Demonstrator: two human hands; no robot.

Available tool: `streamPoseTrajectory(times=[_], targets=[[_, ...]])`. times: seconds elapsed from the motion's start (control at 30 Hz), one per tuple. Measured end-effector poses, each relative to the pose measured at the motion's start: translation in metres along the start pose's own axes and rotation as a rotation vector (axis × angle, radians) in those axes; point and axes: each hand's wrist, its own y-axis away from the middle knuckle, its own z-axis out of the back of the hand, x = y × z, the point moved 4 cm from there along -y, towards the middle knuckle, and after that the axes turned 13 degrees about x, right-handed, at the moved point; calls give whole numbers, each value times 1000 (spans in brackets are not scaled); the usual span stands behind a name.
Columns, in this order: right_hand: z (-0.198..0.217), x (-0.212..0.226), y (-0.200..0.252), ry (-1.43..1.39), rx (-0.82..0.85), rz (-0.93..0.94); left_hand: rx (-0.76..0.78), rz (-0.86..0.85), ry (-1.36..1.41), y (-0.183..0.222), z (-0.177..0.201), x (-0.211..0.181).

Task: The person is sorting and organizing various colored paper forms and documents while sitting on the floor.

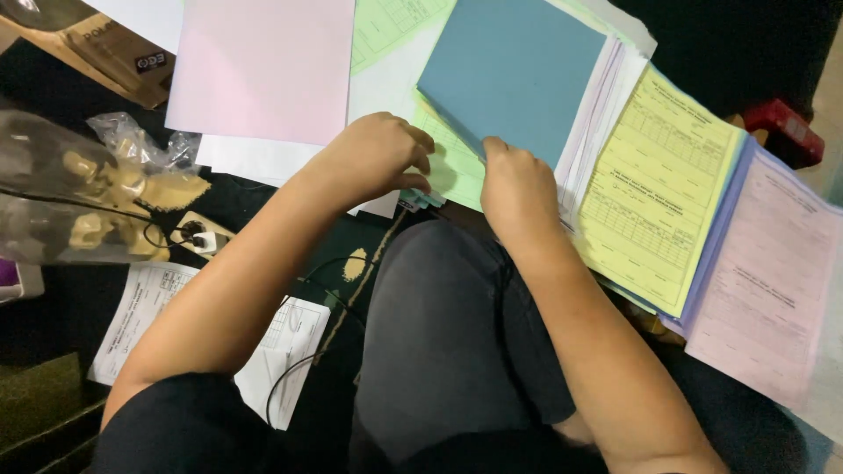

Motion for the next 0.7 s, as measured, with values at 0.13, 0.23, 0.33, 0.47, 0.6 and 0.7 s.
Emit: streamPoseTrajectory(times=[0.13,0.23,0.33,0.47,0.6,0.7], targets=[[-2,9,17,-56,-91,124,-73,-108,-122,7,5,-12],[-11,23,33,-53,-221,139,-207,-94,-304,12,19,-30],[-12,13,29,-144,-264,87,-351,-59,-382,7,34,-47],[-15,-66,-2,-429,-106,-240,-606,-138,-329,-27,42,-116],[52,-171,62,-1006,-640,-497,-908,-228,175,-77,8,-234],[83,-278,169,-986,-932,-543,-683,-365,318,-116,-23,-314]])
